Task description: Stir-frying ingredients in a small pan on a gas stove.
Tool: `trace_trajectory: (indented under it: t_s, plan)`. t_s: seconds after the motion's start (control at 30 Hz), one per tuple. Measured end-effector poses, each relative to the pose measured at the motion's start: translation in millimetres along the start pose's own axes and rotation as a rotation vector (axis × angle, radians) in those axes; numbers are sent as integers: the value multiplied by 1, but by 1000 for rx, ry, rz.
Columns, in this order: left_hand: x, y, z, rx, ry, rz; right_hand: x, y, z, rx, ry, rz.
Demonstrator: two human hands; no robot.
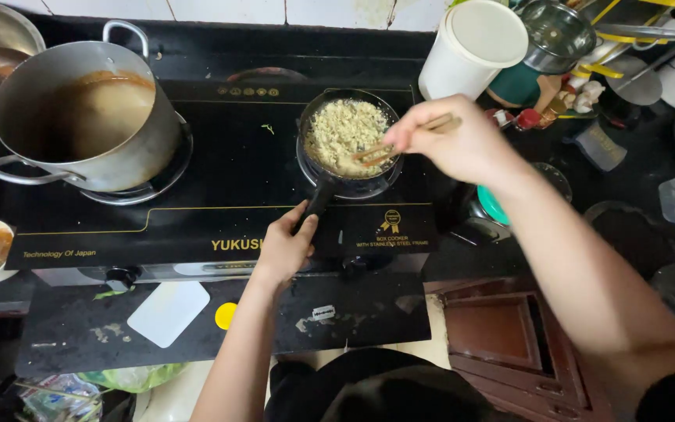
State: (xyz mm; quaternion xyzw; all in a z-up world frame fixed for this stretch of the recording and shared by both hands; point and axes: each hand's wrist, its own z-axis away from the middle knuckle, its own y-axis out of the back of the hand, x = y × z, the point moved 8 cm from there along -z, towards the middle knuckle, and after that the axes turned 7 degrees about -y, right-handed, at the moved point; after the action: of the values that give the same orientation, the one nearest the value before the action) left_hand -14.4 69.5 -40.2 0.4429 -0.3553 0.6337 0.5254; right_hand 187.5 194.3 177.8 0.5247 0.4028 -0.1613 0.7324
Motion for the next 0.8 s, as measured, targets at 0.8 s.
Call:
trace_trajectory:
  t_s: [0.8]
  plan:
    - [-21,3,-17,75,17,-68,53,-6,-13,-12,138,-502]
